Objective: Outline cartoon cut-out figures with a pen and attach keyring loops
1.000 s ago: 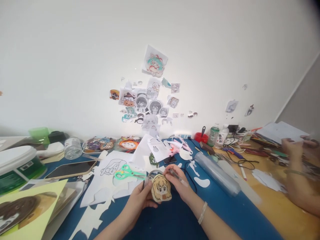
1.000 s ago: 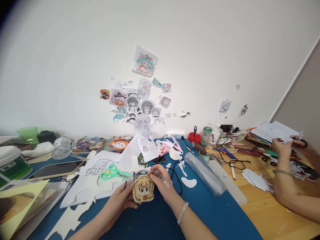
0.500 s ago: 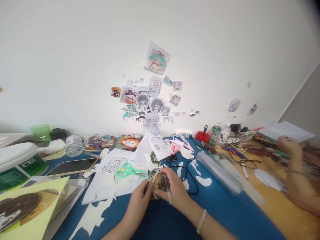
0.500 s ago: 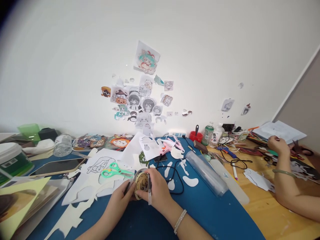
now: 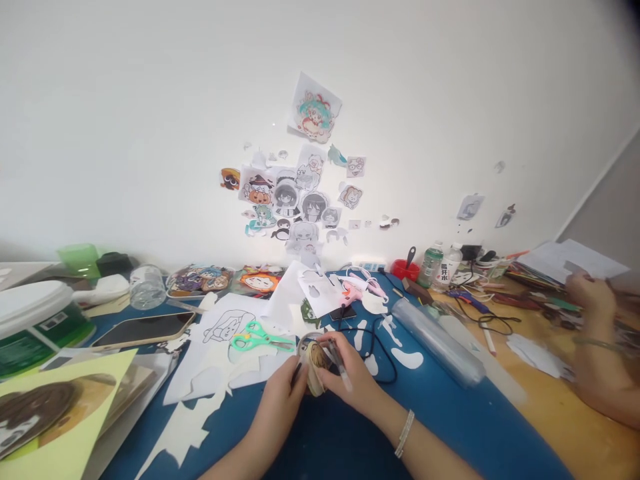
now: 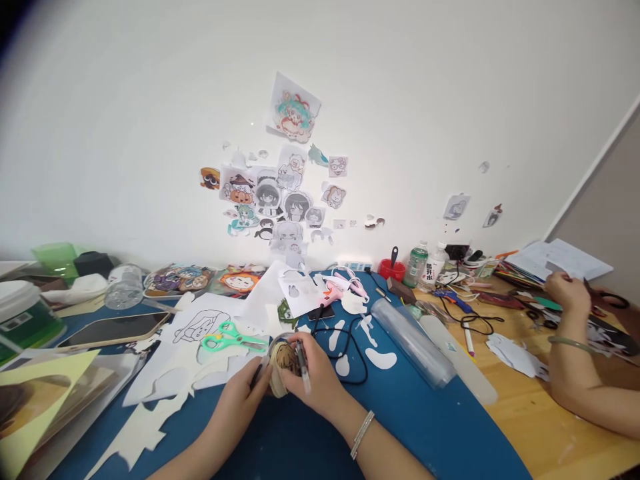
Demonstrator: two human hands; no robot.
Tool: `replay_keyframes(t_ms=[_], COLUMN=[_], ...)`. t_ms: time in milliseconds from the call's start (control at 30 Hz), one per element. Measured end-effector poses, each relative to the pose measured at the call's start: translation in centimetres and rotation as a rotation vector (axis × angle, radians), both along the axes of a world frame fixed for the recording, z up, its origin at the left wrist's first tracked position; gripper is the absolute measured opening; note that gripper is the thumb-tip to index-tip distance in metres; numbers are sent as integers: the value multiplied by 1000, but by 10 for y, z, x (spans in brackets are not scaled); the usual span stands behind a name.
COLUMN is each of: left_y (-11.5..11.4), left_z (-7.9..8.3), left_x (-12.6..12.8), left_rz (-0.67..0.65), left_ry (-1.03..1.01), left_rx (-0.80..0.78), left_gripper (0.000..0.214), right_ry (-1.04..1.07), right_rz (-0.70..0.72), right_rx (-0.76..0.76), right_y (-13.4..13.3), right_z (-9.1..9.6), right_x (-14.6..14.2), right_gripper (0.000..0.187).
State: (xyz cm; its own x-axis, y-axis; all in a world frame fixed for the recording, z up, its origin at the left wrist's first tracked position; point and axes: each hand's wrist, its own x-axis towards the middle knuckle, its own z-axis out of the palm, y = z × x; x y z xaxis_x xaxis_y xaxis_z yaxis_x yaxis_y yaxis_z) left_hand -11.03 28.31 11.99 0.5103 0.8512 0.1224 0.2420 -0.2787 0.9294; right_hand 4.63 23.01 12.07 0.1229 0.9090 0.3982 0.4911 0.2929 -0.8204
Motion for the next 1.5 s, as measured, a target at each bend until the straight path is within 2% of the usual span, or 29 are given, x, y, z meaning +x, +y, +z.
replay_keyframes(t_ms=[167, 367, 600, 767, 1100, 1500], left_y=[0, 2, 5, 4, 3, 3], left_z=[-3, -4, -13, -11, -10, -8], left_x=[1, 4, 4, 5, 6, 5], left_rz=[31, -17, -40, -68, -76, -69], left_ry=[24, 49, 48, 17, -56, -76], left_rx=[37, 40, 28, -8, -120, -165], left_gripper=[35, 34, 32, 33, 32, 30], right_ry=[-331, -511, -501, -457, -267, -41], right_rz=[-169, -170, -157, -187, -211, -287], right_rx=[308, 410, 360, 309, 249, 111], right_y=[0, 1, 3, 5, 2, -1], right_z=[-5, -9, -14, -16, -6, 7], right_x=[-6, -17, -14, -12, -7, -1], right_gripper=[44, 25, 24, 19, 13, 8])
